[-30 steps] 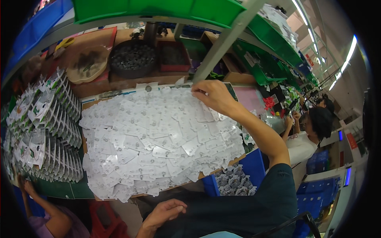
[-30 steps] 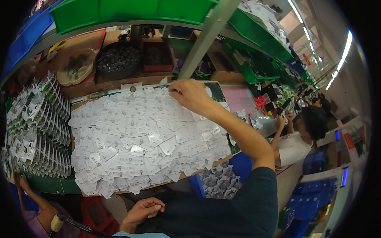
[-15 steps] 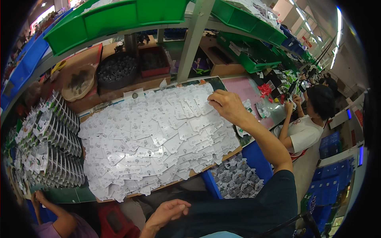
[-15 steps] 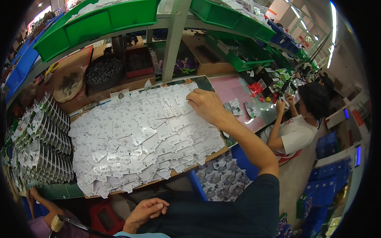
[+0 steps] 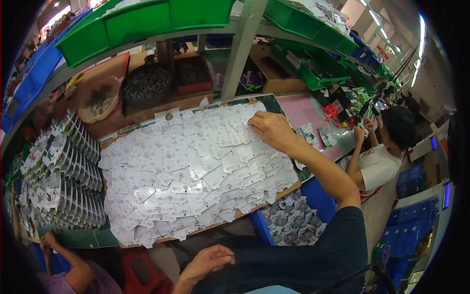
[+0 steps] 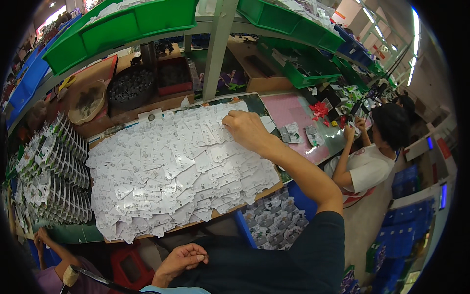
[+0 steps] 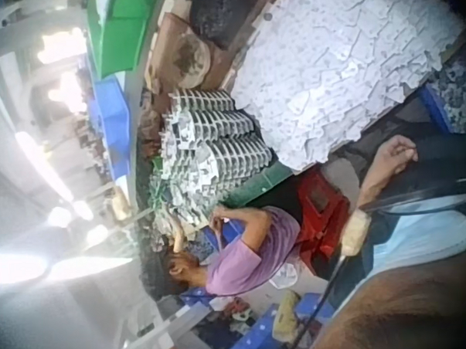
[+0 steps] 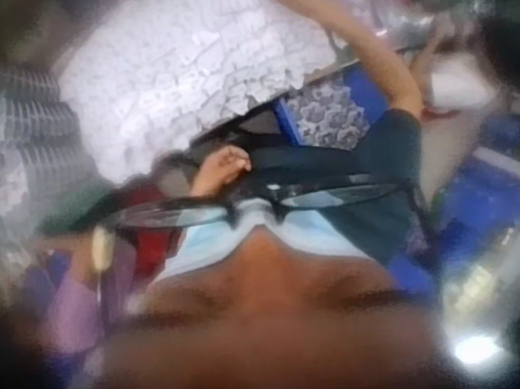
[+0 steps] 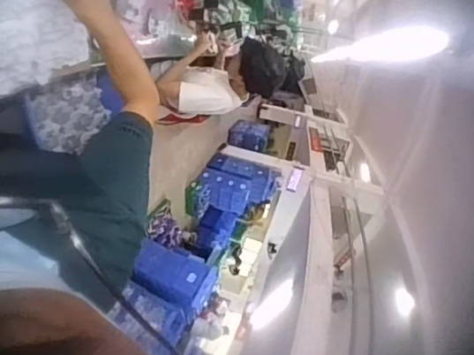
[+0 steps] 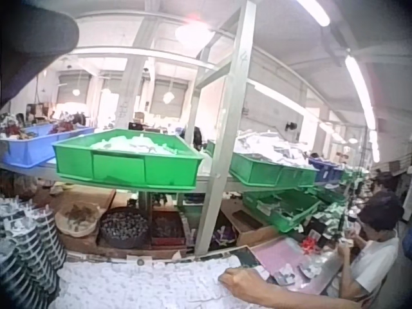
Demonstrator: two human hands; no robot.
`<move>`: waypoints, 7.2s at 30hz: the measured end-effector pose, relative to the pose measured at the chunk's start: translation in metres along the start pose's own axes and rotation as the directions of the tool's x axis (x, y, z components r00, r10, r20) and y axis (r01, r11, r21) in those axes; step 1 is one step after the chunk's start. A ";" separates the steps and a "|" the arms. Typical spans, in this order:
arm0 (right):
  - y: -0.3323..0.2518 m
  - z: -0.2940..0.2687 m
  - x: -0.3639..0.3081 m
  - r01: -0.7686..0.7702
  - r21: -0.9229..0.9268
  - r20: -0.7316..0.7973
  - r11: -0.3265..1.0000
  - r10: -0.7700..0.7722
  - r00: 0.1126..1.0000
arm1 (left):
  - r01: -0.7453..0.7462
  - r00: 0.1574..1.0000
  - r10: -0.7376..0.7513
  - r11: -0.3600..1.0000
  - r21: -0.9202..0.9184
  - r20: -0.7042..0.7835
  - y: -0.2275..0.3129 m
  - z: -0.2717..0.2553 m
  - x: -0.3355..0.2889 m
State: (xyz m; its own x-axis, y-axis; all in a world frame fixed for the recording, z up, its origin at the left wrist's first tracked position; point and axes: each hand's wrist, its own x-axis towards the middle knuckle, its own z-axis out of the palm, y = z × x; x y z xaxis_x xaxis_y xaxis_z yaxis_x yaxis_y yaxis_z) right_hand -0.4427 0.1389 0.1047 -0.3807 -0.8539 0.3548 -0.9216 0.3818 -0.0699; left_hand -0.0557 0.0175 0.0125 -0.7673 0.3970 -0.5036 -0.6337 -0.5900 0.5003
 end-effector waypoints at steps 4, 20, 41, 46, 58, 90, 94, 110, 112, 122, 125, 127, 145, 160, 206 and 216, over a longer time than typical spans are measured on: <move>0.000 -0.003 0.002 0.001 0.005 0.014 1.000 -0.001 1.000 | -0.026 1.000 0.026 1.000 -0.008 -0.016 0.003 0.000 -0.002; -0.041 -0.024 0.010 0.029 0.041 -0.090 0.999 -0.025 0.996 | -0.277 0.957 0.270 0.959 -0.060 -0.103 0.028 0.003 -0.012; -0.177 -0.015 0.022 -0.277 0.741 0.490 0.612 -0.209 0.846 | -0.672 0.734 0.587 0.701 -0.239 -0.341 0.100 0.006 -0.003; -0.177 -0.016 0.025 -0.529 0.757 0.604 0.384 -0.103 0.790 | -0.719 0.670 0.636 0.683 -0.124 -0.383 0.101 0.009 -0.008; -0.182 -0.008 0.015 -0.689 0.686 0.724 0.232 -0.121 0.679 | -0.764 0.562 0.695 0.644 0.040 -0.449 0.093 0.006 -0.002; -0.188 0.009 0.004 -0.722 0.690 0.720 0.046 -0.144 0.679 | -0.793 0.530 0.718 0.608 0.035 -0.451 0.092 0.002 -0.001; -0.190 0.010 0.002 -0.717 0.697 0.710 -0.008 -0.128 0.692 | -0.774 0.552 0.696 0.633 0.029 -0.459 0.092 0.002 -0.002; -0.191 0.020 -0.010 -0.385 0.842 0.434 0.377 -0.050 0.899 | -0.727 0.569 0.708 0.671 0.148 -0.419 0.090 -0.001 -0.003; -0.193 0.019 -0.011 -0.399 0.859 0.433 0.320 -0.042 0.900 | -0.710 0.618 0.677 0.699 0.086 -0.400 0.089 -0.003 -0.005; -0.191 0.018 -0.008 -0.600 0.798 0.600 0.062 0.013 0.800 | -0.678 0.622 0.681 0.715 0.168 -0.387 0.087 0.000 -0.003; -0.184 0.007 -0.005 -0.589 0.806 0.590 0.053 0.010 0.808 | -0.663 0.649 0.625 0.744 0.082 -0.433 0.090 0.003 -0.012; -0.175 0.006 0.000 -0.551 0.824 0.553 0.131 0.023 0.833 | -0.691 0.632 0.634 0.722 0.048 -0.445 0.094 0.001 -0.015; -0.070 0.122 0.203 -0.162 0.448 0.275 0.880 0.037 0.961 | -0.137 0.986 0.133 0.990 -0.041 -0.098 -0.009 -0.038 -0.006; -0.066 0.197 0.226 0.300 -0.135 0.447 0.944 -0.213 0.869 | -0.069 0.997 0.067 0.992 -0.103 -0.031 -0.002 -0.069 -0.011; 0.108 0.017 -0.062 -0.524 0.076 0.008 0.849 0.524 0.851 | 0.089 0.991 -0.081 0.993 0.072 -0.105 0.006 0.015 0.015; 0.144 0.059 -0.093 -0.488 -0.013 0.009 0.873 0.488 0.873 | 0.088 0.985 -0.080 0.995 0.045 -0.151 0.004 0.020 0.021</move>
State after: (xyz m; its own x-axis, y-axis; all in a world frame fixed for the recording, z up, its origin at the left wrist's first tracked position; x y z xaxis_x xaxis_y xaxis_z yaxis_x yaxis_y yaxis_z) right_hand -0.5446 0.2522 0.0067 -0.7826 -0.5620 0.2676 -0.6177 0.7545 -0.2218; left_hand -0.0764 0.0375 0.0182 -0.6902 0.3322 -0.6429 -0.7025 -0.5208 0.4851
